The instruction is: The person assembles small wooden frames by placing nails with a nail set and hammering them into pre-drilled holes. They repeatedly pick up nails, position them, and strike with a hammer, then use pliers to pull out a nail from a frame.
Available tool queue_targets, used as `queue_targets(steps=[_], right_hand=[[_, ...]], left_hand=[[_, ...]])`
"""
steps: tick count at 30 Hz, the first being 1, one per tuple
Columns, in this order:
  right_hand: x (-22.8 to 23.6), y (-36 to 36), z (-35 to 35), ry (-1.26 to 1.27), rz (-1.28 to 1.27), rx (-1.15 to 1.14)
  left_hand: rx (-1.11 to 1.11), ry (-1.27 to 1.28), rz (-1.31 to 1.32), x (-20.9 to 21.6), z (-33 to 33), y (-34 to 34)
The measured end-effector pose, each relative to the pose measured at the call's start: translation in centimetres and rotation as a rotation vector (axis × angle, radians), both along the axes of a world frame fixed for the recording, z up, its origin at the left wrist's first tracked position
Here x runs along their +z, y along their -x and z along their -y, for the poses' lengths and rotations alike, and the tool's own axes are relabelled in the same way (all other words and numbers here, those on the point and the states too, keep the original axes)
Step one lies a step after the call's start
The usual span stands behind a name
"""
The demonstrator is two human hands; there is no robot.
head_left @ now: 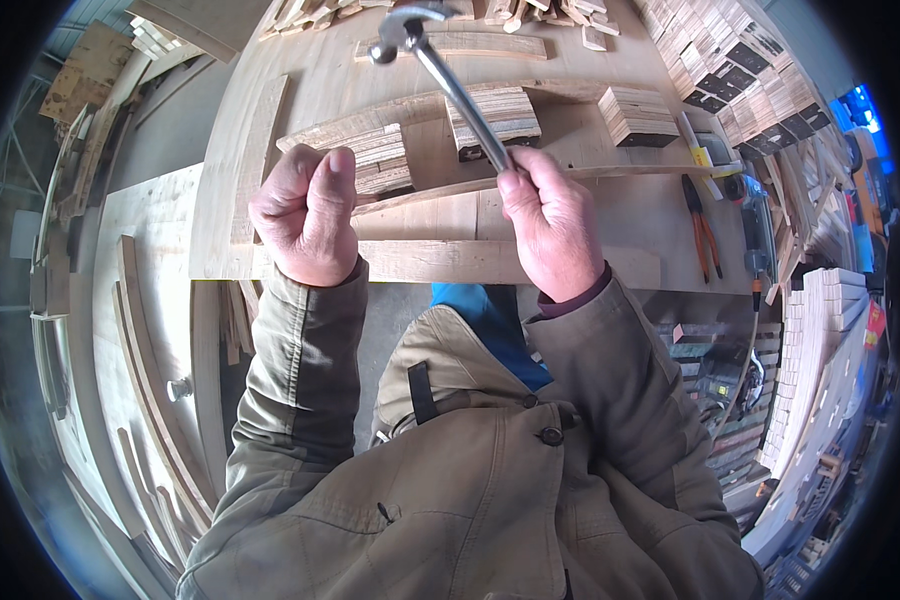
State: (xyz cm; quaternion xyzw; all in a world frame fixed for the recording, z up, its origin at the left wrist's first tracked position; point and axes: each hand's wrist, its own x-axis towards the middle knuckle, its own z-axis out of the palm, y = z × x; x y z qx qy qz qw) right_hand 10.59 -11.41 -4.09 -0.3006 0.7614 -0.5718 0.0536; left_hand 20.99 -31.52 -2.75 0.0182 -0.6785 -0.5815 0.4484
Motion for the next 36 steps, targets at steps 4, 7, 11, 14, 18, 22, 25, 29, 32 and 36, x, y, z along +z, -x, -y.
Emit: queue_targets(steps=[4,7,11,14,18,22,25,29,32,36], right_hand=[[1.1,-1.4,0.3,0.267,-0.067,-0.008],[-0.9,-1.8,0.7,0.171,-0.184,0.023],[-4.6,-1.9,1.1,-0.334,-0.176,0.065],[-5.1,-1.9,0.5,-0.317,-0.096,0.049],[-2.6,-1.4,0.0,-0.131,-0.117,0.018],[-0.4,-2.0,0.3,0.065,-0.214,0.009],[-0.9,-2.3,0.6,0.103,-0.265,0.026],[-3.7,-2.2,1.1,-0.252,-0.244,0.058],[-4.8,-2.1,0.9,-0.319,-0.22,0.054],[-3.2,-1.6,0.5,-0.206,-0.162,0.014]], left_hand=[[-0.005,0.009,0.019,-0.4,-0.3,-0.6],[-0.006,0.024,0.012,-0.6,-0.7,-1.1],[-0.03,-0.098,0.032,-1.1,-0.7,-1.9],[-0.043,-0.081,0.079,-1.5,-0.6,-2.5],[-0.026,0.06,0.011,-2.2,-1.0,-2.5],[-0.059,0.052,0.008,-2.0,-1.0,-2.7],[-0.05,0.082,0.011,-2.1,-1.2,-2.8],[-0.033,0.005,0.047,-2.3,-1.2,-3.3],[-0.076,-0.06,0.071,-2.6,-0.7,-3.5],[-0.082,0.003,-0.001,-3.3,-1.2,-3.5]])
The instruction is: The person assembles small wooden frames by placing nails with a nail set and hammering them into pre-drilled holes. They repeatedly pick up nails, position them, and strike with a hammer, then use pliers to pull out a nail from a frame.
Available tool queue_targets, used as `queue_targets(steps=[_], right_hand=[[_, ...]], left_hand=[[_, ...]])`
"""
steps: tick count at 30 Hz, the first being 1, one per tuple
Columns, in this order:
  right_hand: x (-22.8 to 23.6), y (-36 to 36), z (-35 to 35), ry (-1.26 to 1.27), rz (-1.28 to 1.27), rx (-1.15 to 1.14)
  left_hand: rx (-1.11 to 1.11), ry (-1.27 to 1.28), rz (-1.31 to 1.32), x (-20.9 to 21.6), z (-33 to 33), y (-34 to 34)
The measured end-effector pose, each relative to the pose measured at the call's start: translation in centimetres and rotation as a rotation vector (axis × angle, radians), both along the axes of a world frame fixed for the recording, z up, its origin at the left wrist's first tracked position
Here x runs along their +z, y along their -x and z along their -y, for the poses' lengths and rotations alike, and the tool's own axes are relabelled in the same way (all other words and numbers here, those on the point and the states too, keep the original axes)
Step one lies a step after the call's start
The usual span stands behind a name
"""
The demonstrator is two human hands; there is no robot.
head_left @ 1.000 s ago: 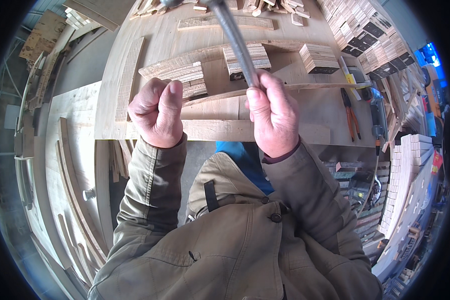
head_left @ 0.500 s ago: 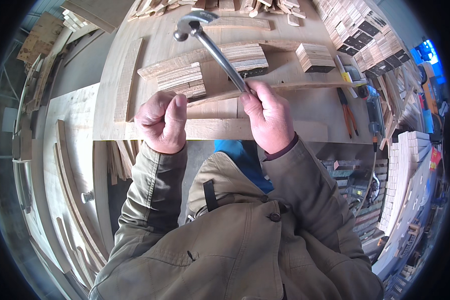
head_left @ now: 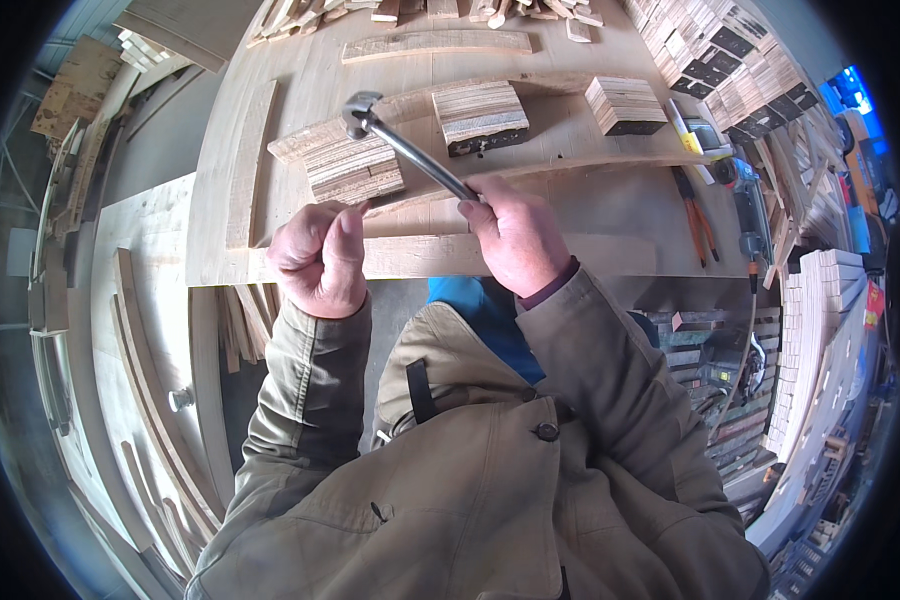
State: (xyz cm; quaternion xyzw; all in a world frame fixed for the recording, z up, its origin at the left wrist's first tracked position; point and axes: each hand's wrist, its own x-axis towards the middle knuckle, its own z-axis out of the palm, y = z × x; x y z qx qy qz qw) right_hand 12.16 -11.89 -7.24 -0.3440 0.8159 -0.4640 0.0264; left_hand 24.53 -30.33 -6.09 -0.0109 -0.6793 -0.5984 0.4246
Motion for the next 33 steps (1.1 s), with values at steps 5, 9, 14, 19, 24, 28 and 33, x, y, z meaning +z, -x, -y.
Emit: queue_targets(steps=[5,9,14,19,24,28,33], right_hand=[[3.1,-0.6,0.2,0.34,-0.016,0.041],[1.8,-0.9,0.3,0.369,-0.058,0.11],[-2.1,-0.8,0.5,-0.141,0.04,0.075],[-1.7,0.1,-0.6,0.009,0.019,0.023],[-0.1,0.6,-0.3,0.177,-0.039,0.019],[-1.1,-0.2,-1.6,0.097,0.082,0.02],[-3.5,-1.0,-4.1,-0.005,0.128,0.023]], left_hand=[[0.038,-0.044,0.089,0.2,-0.1,-0.4],[0.044,-0.002,0.039,0.2,0.0,-0.1],[0.106,0.095,0.071,-0.3,-0.1,0.2],[-0.034,0.257,0.07,-1.1,-1.8,0.2],[-0.044,0.35,0.089,-1.2,-2.8,0.9],[0.036,0.193,0.098,-1.0,-1.5,-0.1],[0.085,0.07,0.067,-1.4,0.2,0.0]])
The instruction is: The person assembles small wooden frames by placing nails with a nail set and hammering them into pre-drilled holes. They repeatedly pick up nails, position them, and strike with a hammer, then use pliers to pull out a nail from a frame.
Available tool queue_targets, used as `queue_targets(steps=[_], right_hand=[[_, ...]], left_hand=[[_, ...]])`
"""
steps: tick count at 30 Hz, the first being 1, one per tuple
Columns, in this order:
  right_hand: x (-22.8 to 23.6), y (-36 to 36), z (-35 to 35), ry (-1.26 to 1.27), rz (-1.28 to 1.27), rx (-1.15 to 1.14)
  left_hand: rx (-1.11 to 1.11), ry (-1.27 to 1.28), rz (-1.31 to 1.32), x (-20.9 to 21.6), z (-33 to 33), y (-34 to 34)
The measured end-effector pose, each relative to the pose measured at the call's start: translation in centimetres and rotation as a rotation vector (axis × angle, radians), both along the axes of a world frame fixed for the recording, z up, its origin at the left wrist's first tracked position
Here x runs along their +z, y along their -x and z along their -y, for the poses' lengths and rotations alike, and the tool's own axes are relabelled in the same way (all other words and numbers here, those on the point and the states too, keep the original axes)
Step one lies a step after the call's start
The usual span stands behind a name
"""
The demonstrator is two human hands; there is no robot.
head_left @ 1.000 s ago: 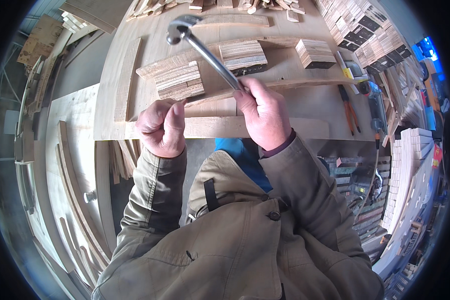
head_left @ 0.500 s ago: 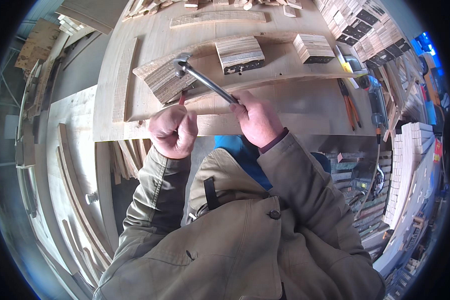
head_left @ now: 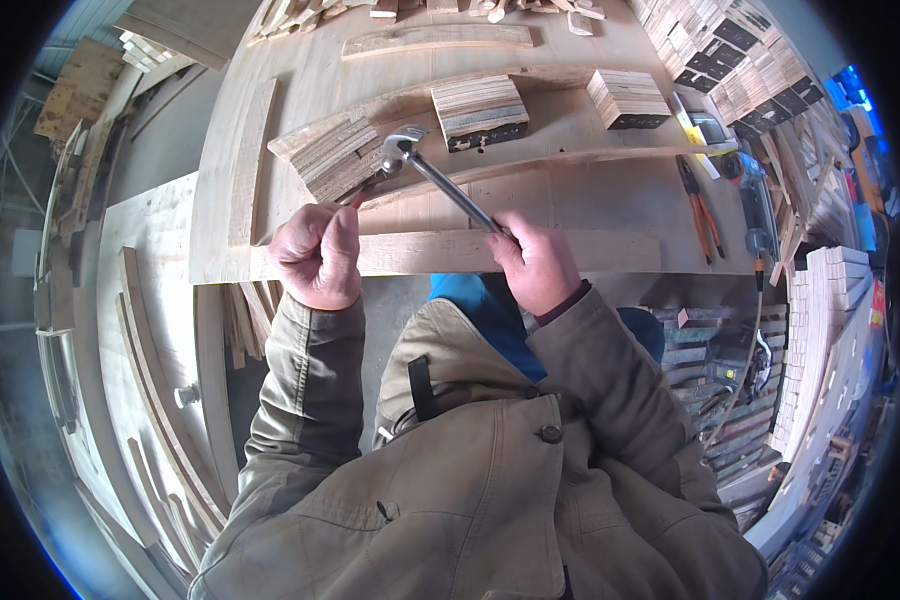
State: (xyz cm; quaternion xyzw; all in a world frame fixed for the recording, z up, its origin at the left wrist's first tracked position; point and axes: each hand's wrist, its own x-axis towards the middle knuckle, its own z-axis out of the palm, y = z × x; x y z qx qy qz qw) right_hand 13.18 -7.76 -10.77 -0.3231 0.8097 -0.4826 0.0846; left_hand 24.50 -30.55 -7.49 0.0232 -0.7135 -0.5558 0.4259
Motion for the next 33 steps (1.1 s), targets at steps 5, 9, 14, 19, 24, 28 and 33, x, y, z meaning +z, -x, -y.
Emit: queue_targets(steps=[5,9,14,19,24,28,33], right_hand=[[-2.0,-0.2,-1.2,-0.092,0.019,-0.063],[-3.3,-0.1,-1.4,-0.088,0.056,-0.081],[-4.0,0.2,-1.6,-0.107,0.075,-0.047],[-4.0,0.2,-1.6,-0.118,0.074,-0.047],[-4.0,0.2,-1.7,-0.119,0.052,-0.047],[-4.1,0.2,-1.6,-0.091,0.069,-0.045],[-4.1,0.2,-1.5,-0.091,0.076,-0.045]], left_hand=[[-0.031,-0.051,-0.066,0.7,0.6,1.4],[-0.115,-0.274,-0.201,3.7,2.1,1.8],[-0.104,-0.308,-0.233,8.3,3.6,0.9],[-0.051,-0.291,-0.166,9.2,3.1,0.3],[0.026,-0.276,-0.104,8.8,2.5,0.3],[0.071,-0.263,-0.092,8.8,2.6,0.5],[0.125,-0.301,-0.084,9.3,3.3,1.7]])
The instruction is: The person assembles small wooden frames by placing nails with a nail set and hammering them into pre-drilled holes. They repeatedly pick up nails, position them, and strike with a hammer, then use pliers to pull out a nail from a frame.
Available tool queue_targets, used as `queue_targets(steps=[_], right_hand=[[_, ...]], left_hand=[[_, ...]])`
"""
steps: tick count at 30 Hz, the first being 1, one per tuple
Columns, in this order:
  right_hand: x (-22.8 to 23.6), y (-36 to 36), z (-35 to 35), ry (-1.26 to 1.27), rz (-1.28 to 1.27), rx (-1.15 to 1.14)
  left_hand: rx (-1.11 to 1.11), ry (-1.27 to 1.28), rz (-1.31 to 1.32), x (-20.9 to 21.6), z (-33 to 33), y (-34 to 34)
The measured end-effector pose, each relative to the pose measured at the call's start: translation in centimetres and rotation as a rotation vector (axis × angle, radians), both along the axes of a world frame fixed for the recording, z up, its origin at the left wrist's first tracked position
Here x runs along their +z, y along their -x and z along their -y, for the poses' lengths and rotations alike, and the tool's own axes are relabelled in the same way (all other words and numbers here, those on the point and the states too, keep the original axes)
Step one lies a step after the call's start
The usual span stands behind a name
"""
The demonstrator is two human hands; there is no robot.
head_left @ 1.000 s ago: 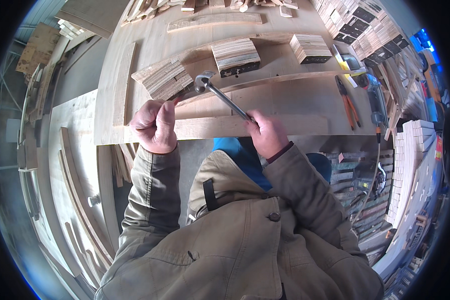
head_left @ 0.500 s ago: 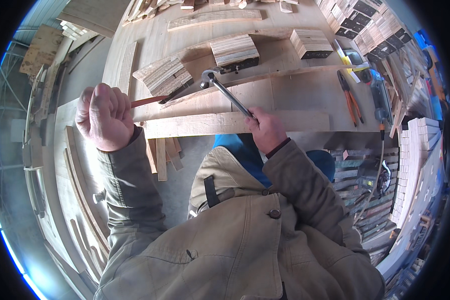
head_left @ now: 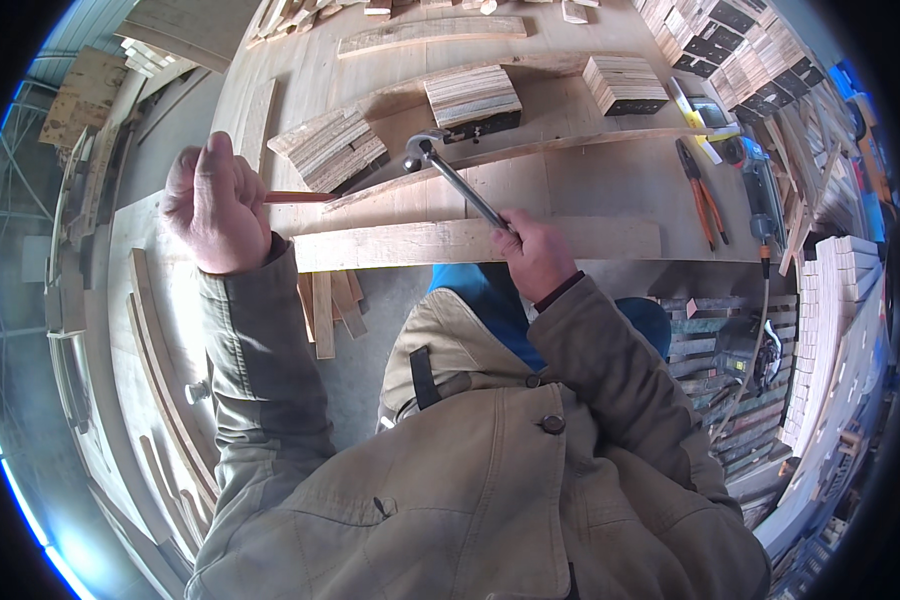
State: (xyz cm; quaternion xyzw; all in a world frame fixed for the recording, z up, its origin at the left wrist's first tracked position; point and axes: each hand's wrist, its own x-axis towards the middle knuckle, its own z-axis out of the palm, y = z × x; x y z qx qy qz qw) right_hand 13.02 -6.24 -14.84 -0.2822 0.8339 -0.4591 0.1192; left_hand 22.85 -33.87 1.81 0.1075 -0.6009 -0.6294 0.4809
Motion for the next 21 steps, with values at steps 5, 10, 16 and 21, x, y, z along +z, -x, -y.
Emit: queue_targets(steps=[5,10,16,21], right_hand=[[0.2,0.0,0.0,0.0,0.005,0.002],[0.2,0.0,0.0,0.019,0.017,0.001],[0.2,0.1,0.1,0.056,0.019,0.002],[0.2,0.1,0.0,0.037,0.013,0.002]], left_hand=[[0.189,0.234,0.212,-0.4,0.0,0.7],[0.102,0.103,0.151,-1.7,-0.1,-0.2],[0.132,0.049,0.059,-1.1,0.3,-1.3],[0.124,0.062,-0.02,0.8,0.0,-1.6]])
